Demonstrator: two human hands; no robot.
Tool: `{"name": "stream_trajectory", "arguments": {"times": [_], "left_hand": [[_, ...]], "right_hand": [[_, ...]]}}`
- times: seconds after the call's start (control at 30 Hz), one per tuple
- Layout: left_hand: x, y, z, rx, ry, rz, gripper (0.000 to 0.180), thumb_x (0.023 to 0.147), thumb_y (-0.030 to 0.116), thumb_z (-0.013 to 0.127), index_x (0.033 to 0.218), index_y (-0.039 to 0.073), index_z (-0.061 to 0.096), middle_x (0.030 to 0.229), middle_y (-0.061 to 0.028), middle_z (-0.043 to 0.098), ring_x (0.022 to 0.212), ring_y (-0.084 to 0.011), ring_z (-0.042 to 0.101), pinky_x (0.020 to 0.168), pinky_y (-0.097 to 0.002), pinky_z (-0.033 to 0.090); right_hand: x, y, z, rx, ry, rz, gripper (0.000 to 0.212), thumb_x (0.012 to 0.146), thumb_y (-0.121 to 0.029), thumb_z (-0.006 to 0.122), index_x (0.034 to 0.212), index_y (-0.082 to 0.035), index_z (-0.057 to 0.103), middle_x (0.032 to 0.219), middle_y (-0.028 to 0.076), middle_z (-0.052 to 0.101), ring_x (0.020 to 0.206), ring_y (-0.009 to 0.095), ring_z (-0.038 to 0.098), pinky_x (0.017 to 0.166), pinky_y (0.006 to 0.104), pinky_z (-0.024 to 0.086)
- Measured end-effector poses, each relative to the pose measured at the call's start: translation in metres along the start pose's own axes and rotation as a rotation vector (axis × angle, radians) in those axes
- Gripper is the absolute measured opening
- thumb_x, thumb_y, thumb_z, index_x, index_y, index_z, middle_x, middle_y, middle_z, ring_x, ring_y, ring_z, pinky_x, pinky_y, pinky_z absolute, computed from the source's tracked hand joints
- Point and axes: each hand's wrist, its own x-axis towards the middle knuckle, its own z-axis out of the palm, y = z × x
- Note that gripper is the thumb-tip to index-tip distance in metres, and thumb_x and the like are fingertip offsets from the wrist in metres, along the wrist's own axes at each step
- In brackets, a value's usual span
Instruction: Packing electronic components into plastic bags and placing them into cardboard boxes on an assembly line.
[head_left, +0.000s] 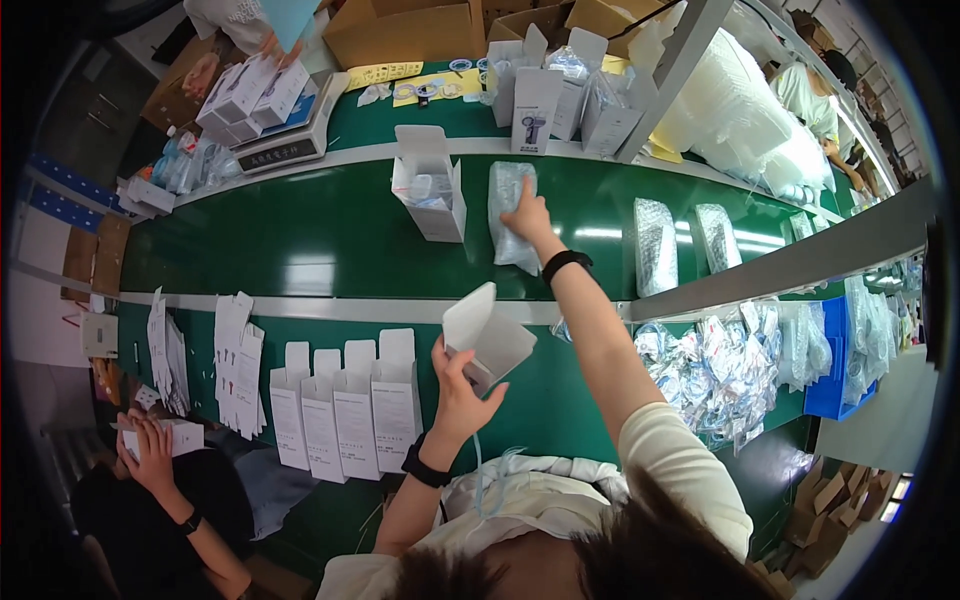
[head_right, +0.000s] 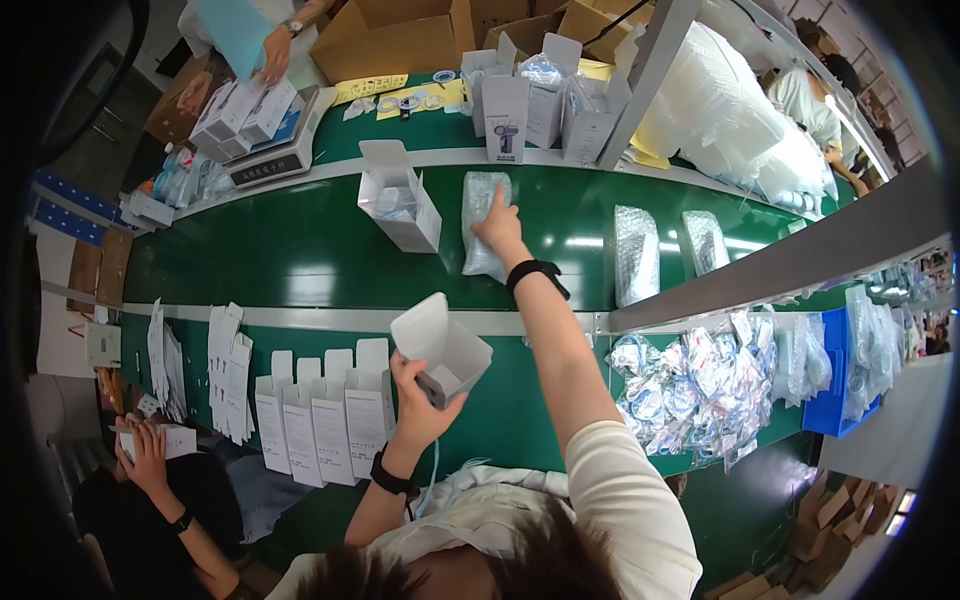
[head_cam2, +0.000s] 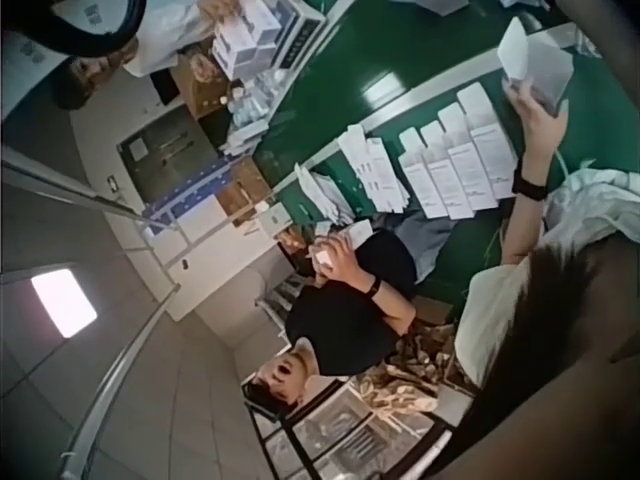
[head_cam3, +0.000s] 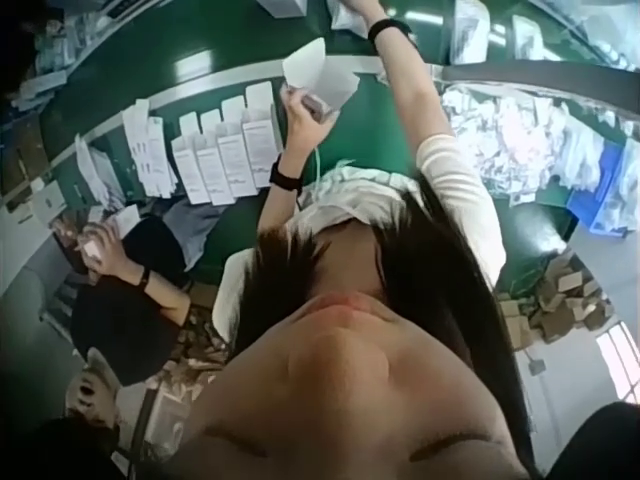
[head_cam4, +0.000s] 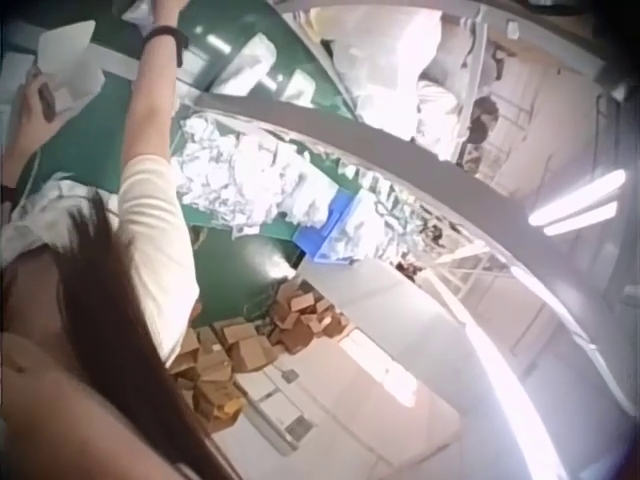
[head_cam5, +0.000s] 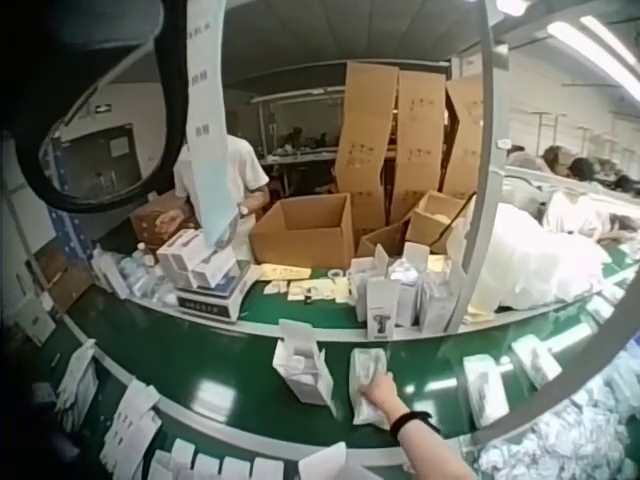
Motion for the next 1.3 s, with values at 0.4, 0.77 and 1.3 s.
{"name": "stream_trajectory", "arguments": {"times": [0.4, 0.77, 1.3], "left_hand": [[0.009, -0.001, 0.001, 0.074, -0.037, 0.052, 0.077, 0.053, 0.012, 0.082, 0.114, 0.01, 0.035, 0.124, -0.0222, 0.032, 0.111, -0.0393, 0.04, 0.09, -0.0449, 0.038], [-0.009, 0.013, 0.05, 0.001, 0.091, 0.04, 0.073, 0.059, 0.009, 0.081, 0.107, 0.005, 0.025, 0.119, -0.019, 0.035, 0.105, -0.0301, 0.044, 0.091, -0.0401, 0.037], [0.008, 0.026, 0.05, -0.343, -0.021, 0.138, 0.075, 0.058, 0.011, 0.081, 0.106, 0.008, 0.023, 0.129, -0.0215, 0.026, 0.118, -0.0321, 0.035, 0.097, -0.0397, 0.032]], "right_hand": [[-0.234, -0.023, -0.125, 1.277, 0.513, -0.542, 0.083, 0.067, 0.004, 0.061, 0.134, -0.012, 0.014, 0.123, 0.009, 0.036, 0.111, 0.023, 0.041, 0.094, 0.0352, 0.035], [-0.275, 0.013, -0.061, 0.897, 0.846, -0.29, 0.076, 0.065, -0.015, 0.071, 0.125, -0.006, 0.025, 0.121, 0.016, 0.034, 0.117, 0.027, 0.034, 0.098, 0.036, 0.027], [-0.324, 0.037, -0.09, -0.009, 0.588, -0.805, 0.039, 0.068, -0.029, 0.068, 0.103, -0.013, 0.06, 0.121, 0.012, 0.044, 0.121, 0.033, 0.034, 0.099, 0.0511, 0.025]]}}
